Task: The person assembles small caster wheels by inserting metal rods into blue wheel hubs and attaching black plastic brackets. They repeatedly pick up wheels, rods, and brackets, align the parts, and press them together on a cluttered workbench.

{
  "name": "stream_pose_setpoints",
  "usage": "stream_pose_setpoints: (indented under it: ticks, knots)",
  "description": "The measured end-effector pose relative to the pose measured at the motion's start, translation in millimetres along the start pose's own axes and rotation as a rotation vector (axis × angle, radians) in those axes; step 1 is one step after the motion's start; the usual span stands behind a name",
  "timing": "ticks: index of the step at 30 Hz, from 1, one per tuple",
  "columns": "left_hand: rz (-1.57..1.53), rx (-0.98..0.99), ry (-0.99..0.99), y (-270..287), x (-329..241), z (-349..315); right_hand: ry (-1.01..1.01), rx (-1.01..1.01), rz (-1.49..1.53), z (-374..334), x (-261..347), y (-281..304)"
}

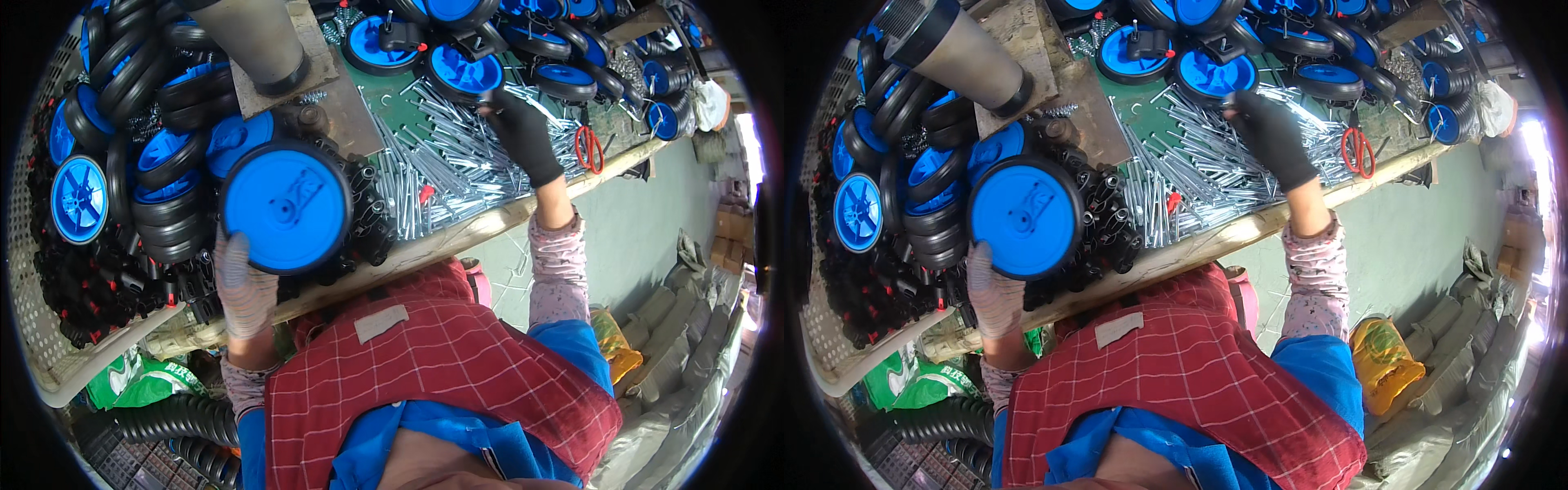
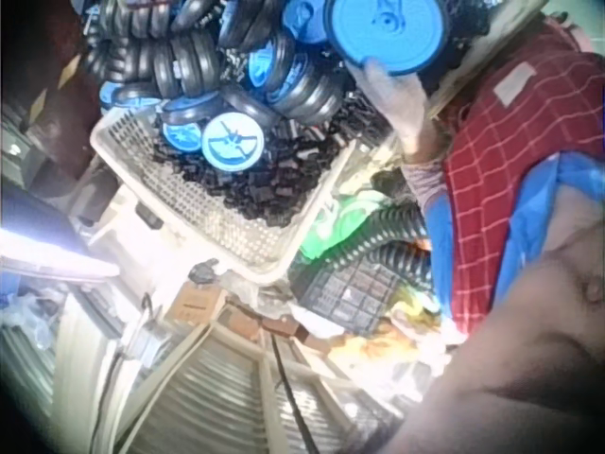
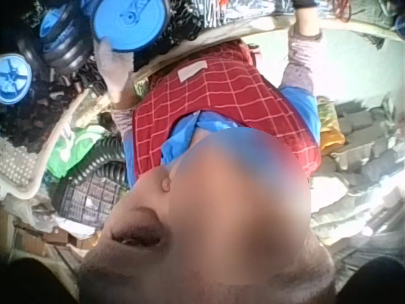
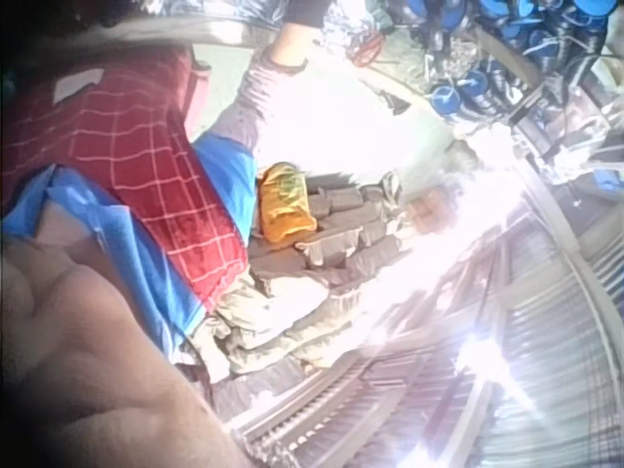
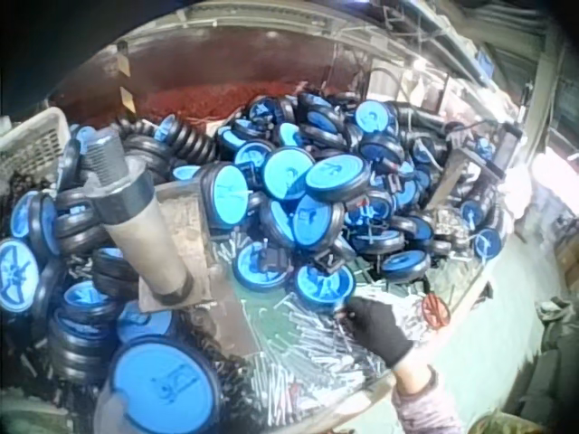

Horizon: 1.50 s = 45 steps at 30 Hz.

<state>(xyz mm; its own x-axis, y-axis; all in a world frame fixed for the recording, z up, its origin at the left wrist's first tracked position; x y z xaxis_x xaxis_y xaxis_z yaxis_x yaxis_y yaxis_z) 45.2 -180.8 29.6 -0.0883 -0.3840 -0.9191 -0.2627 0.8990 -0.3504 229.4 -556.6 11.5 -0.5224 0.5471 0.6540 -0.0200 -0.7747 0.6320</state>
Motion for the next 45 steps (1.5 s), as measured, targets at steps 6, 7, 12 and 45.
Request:
stream_pose_setpoints:
  ticks: [6, 7, 12, 45]
  knots:
    - [-0.019, 0.043, 0.058, -14.5, 14.5, 2.4, -0.088, 0.193, -0.597, 21.9, -4.2, -37.2]
    - [-0.023, 0.058, 0.058, -14.5, 14.1, -0.1, -0.067, 0.226, -0.589, 22.7, -5.0, -30.9]
    - [0.056, -0.003, 0.037, 1.8, 10.5, -14.5, 0.011, 0.218, -0.609, 8.5, 2.5, 46.7]
    - [0.085, 0.151, 0.062, -37.7, 12.9, -10.5, -0.260, 0.059, -0.518, 83.0, -84.7, -76.4]
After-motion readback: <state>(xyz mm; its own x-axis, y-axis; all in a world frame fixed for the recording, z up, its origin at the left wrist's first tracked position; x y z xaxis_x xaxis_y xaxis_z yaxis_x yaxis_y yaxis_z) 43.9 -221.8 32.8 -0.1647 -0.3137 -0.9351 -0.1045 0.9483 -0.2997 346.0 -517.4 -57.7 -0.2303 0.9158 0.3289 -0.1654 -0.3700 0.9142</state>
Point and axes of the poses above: each hand's wrist, its own z-axis towards the middle knuckle, its own y-axis out of the back of the hand, x = y × z, the point moved 7 cm from there along z, towards the middle knuckle, and after that the axes turned 13 degrees about z, right-handed, at the moved point
